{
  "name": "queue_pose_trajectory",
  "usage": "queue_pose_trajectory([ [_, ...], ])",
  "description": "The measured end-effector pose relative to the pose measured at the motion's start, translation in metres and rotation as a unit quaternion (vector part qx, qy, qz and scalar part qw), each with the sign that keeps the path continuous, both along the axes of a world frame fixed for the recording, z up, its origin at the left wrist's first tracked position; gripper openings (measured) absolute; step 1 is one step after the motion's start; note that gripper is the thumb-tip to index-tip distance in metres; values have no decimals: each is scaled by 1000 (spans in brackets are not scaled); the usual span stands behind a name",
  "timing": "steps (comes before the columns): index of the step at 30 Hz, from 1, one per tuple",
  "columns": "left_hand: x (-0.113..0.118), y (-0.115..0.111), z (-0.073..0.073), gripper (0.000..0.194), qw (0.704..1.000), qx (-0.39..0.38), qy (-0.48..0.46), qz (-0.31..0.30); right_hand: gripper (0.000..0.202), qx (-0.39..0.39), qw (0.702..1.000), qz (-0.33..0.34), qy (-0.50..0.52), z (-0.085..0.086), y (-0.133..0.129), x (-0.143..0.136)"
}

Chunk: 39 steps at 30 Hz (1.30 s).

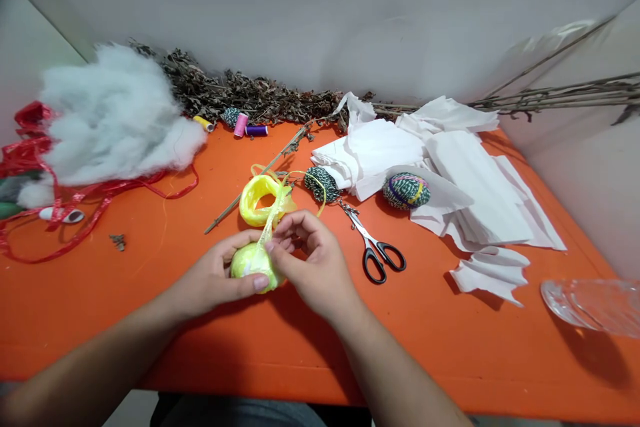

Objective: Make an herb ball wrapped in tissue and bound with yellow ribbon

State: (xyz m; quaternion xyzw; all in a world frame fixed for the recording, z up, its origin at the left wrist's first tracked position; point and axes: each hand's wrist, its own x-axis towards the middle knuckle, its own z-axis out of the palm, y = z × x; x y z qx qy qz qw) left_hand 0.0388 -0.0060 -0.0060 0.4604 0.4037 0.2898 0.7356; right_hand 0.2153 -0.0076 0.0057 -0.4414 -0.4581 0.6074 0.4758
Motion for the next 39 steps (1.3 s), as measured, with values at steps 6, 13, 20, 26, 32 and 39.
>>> queue_pose_trajectory([
  [6,1,-4,7,48,998,41,45,8,25,16,990,11,-138,3,5,5],
  [13,2,-5,11,46,981,156,117,2,18,-42,997,68,1,5,7,9],
  [20,0,-4,11,49,959,246,139,-17,20,-91,992,51,66,11,8,11],
  [26,-2,-10,5,70,960,234,152,-4,21,-66,998,-2,-1,7,7,10],
  [32,-4,-11,1,41,927,351,130,-28,23,-126,990,45,54,8,8,11],
  [39,-3,-10,4,37,904,386,185,11,24,-95,993,36,53,10,10,13],
])
